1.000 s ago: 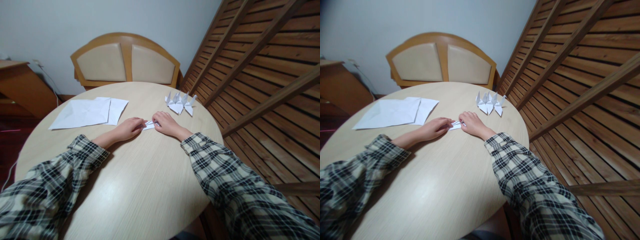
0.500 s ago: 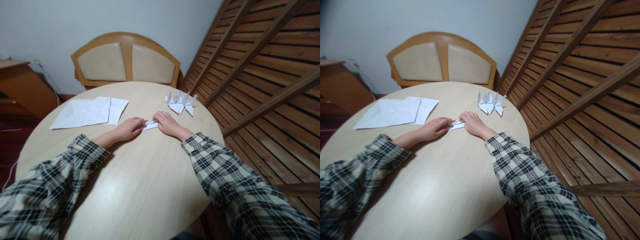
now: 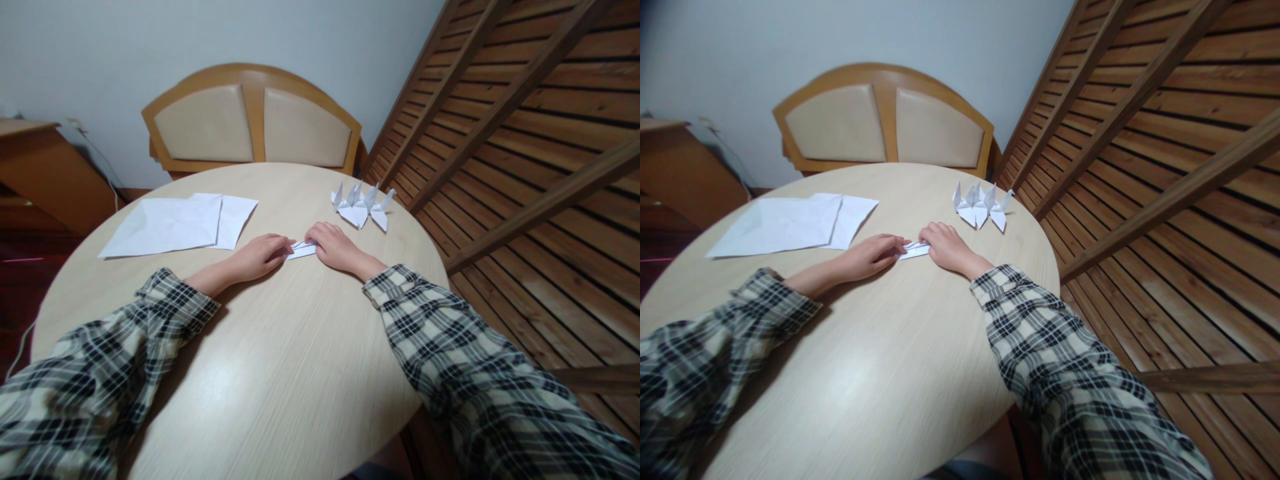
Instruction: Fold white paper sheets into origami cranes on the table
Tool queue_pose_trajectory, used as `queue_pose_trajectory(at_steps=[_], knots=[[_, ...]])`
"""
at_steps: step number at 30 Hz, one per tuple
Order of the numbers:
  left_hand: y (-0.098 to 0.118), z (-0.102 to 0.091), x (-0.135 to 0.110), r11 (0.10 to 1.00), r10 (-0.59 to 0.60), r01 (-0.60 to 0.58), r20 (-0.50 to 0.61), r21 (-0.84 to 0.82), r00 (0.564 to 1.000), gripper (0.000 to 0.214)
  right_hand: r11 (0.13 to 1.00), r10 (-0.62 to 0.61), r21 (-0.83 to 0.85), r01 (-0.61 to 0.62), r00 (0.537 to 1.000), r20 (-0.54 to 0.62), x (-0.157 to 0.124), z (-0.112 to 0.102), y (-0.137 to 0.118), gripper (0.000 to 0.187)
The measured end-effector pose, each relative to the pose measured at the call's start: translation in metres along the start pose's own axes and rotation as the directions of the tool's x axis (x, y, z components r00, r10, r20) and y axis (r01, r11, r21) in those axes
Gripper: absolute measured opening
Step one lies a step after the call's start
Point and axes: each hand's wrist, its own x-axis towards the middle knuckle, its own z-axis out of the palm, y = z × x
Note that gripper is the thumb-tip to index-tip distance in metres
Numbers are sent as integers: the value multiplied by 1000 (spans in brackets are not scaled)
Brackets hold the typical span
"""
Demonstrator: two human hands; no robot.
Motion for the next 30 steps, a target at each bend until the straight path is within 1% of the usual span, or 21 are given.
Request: queue_pose_trajectory(at_steps=[9,17,24,27,30], knots=[[0,0,0,1000,3,-3,1,15,1000,19,1000,3,-14,-3,1000,18,0,-1,-1,29],[-1,1,0,1000,8,-8,-8,7,1000,18,1000,2,-20,-2,1000,-5,0,-1,-2,31],[-2,1,0,1000,15,-15,-13,9,1000,19,1000,-3,-14,3,1000,-3,-1,-1,-1,32],[-1,1,0,1000,14,-14,-13,27,1000,19,1000,-4,-20,4,1000,-6,-1,0,-1,32],[0,1,1,996,5,-5,-6,84,1000,20,999,-8,-47,7,1000,-23,-1,0,-2,30]])
